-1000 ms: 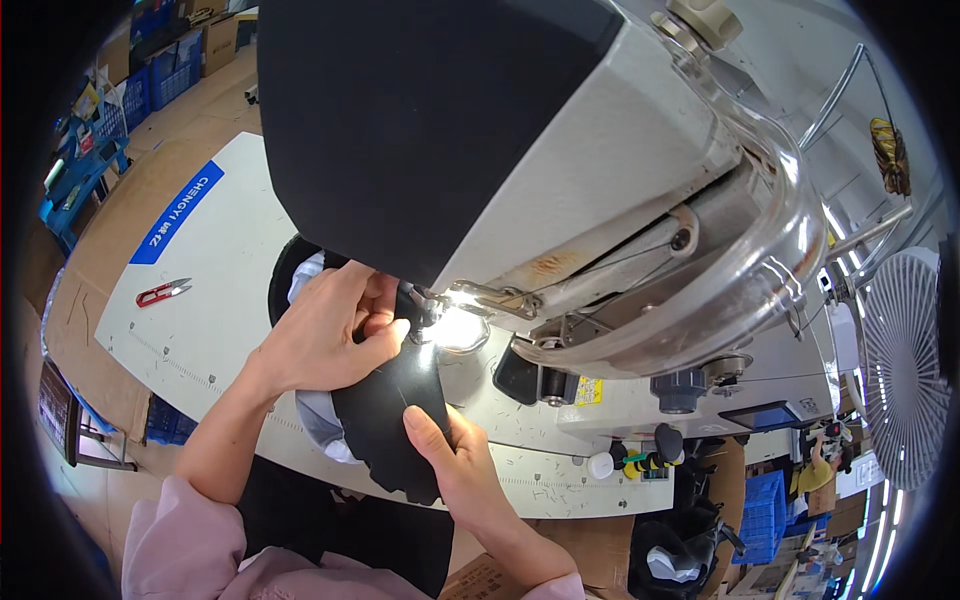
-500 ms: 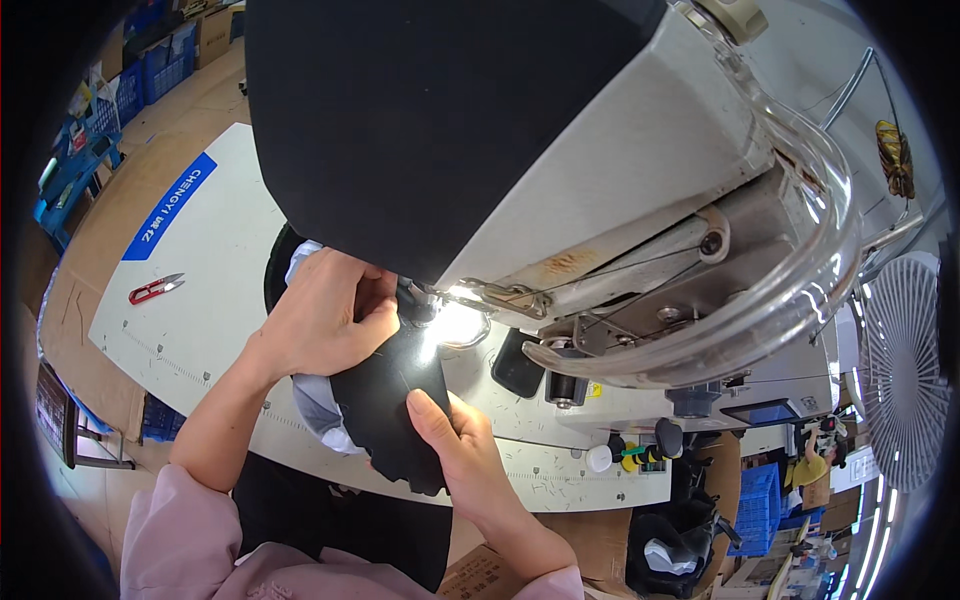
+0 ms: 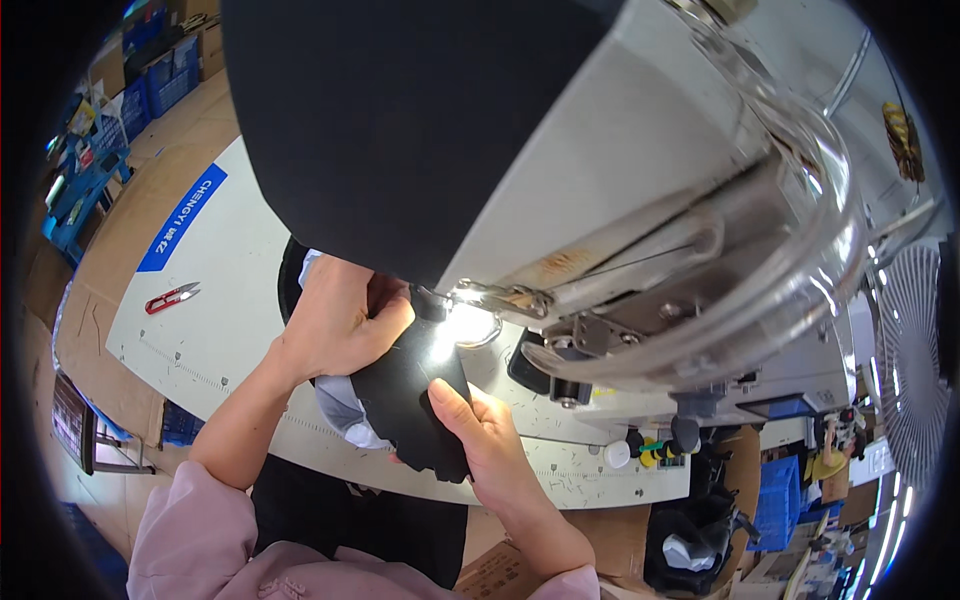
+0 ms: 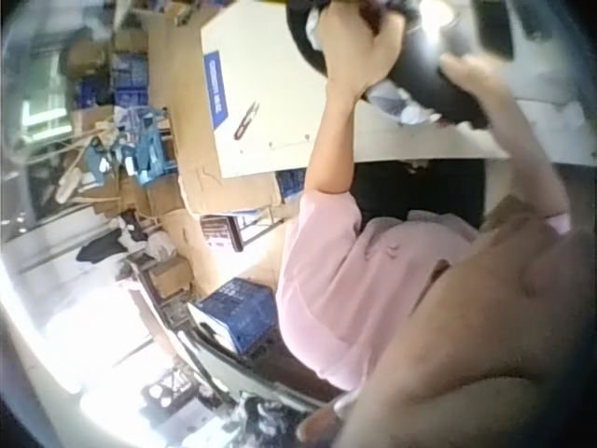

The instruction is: The person stitches black leather footwear components using a sewing machine, threads and replaces a bobbin, sews more sections of the pieces, and trims threads using thread snips.

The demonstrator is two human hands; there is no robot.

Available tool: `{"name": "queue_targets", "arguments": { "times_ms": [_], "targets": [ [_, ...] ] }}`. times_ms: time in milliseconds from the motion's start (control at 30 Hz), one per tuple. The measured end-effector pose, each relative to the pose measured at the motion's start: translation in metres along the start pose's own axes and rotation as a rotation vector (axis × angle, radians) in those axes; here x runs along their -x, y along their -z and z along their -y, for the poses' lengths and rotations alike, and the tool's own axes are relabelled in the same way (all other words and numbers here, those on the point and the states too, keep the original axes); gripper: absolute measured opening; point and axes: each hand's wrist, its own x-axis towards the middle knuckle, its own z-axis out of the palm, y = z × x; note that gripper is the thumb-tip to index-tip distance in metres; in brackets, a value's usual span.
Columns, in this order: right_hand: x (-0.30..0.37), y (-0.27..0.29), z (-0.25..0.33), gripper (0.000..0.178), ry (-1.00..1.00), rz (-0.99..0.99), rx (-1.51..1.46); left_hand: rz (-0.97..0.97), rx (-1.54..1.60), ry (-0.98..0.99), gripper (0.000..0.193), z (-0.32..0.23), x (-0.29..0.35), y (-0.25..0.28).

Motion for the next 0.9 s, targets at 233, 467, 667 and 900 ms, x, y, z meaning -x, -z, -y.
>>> {"name": "queue_targets", "arguments": {
  "times_ms": [233,467,667,900],
  "targets": [
    [0.006,-0.010,0.008,0.040,0.028,0.019,-0.068,-0.127,0.056,-0.033,0.004,0.006,0.004,-0.007],
    [0.000,-0.009,0.008,0.050,0.029,0.139,-0.287,0.097,0.230,-0.403,0.012,-0.008,0.017,0.013],
    [-0.008,-0.021,-0.017,0.057,0.342,0.165,0.033,-0.060,-0.233,-0.412,0.037,-0.022,0.032,0.061],
    [-0.043,-0.078,-0.023,0.054,0.970,-0.209,0.886,-0.335,-0.040,-0.253,0.010,-0.025,0.047,0.121]
  ]
}}
